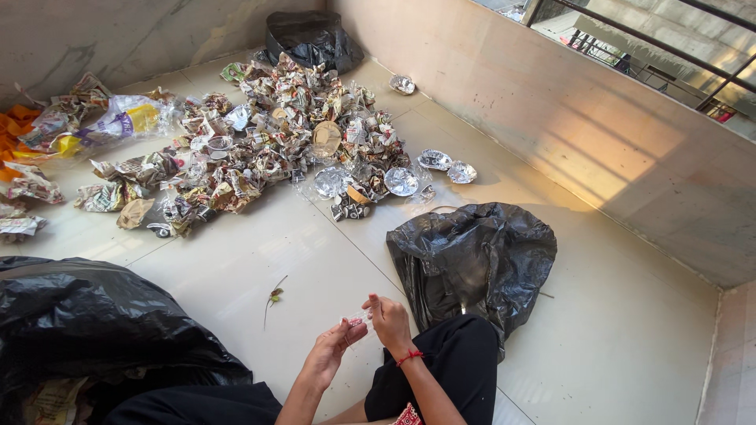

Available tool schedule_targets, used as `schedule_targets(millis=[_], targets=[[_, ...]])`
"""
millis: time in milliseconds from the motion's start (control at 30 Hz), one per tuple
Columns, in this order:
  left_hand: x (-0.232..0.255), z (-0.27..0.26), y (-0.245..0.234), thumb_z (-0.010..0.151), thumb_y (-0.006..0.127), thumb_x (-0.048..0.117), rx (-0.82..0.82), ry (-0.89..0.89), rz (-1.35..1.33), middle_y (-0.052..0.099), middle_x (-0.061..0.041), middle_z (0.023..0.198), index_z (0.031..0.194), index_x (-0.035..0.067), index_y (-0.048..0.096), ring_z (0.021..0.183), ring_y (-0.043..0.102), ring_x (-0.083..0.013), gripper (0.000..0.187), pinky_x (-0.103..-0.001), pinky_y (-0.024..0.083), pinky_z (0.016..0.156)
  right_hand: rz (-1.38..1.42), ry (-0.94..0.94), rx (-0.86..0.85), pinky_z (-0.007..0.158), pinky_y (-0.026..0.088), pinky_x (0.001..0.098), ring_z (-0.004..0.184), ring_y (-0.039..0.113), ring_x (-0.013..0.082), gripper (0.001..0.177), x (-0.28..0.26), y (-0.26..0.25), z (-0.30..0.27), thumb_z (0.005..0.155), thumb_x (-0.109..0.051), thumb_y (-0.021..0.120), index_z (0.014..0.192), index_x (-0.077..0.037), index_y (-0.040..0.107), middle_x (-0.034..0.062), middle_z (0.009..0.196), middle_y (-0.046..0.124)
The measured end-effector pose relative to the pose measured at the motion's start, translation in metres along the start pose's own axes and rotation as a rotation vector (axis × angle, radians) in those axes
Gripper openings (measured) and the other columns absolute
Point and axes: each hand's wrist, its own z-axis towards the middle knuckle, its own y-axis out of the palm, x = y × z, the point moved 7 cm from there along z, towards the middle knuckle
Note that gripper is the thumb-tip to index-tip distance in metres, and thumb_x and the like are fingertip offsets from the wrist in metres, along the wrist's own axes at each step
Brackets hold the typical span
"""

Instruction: The person sits on a tiled floor and sorts through a pile of discarded items, including foil containers, plastic wrappers, and newspaper. They pick up items one by one, unwrap or flatten them, and place them into a black plastic bag.

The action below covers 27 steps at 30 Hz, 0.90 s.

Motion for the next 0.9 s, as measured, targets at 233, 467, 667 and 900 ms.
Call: schedule_targets(millis=[233,467,667,900], targets=[[0.029,-0.02,0.022,0.097,0.054,0.05,-0.004,0.057,0.284,0.08,-0.015,0.113,0.123,0.002,0.072,0.116,0.07,-0.0215,0.058,-0.036,0.038,0.111,0.12,-0.026,-0.036,0.05,0.053,0.0294,0.052,0.068,0.0166,0.065,-0.007,-0.001,0.001,0.105,-0.049,0.037,0.085,0.0,0.075,0.0099,0.069,0.071],[0.067,-0.033,0.029,0.096,0.06,0.05,0.096,0.364,0.818,0.078,-0.008,0.112,0.119,0.011,0.078,0.113,0.064,-0.0208,0.048,-0.039,0.043,0.105,0.341,-0.056,-0.039,0.058,0.055,0.0273,0.062,0.069,0.0117,0.073,0.025,0.023,0.002,0.111,-0.054,0.035,0.089,0.002,0.076,0.0074,0.072,0.073],[0.06,-0.065,0.081,0.087,0.076,0.041,-0.255,0.922,1.664,0.075,-0.008,0.113,0.126,0.014,0.069,0.108,0.065,-0.0226,0.048,-0.042,0.038,0.104,0.529,0.532,-0.383,0.034,0.024,0.0232,0.038,0.04,0.0059,0.089,0.088,0.05,-0.005,0.099,-0.074,0.024,0.086,-0.002,0.075,0.0003,0.056,0.057],[0.056,-0.054,0.077,0.094,0.063,0.01,-0.121,0.889,1.726,0.074,-0.007,0.094,0.14,0.014,0.065,0.092,0.067,-0.0209,0.047,-0.039,0.042,0.099,0.538,0.684,-0.587,0.037,0.027,0.0207,0.042,0.053,0.0081,0.09,0.075,0.048,-0.012,0.095,-0.078,0.02,0.095,-0.006,0.074,0.0017,0.059,0.062]])
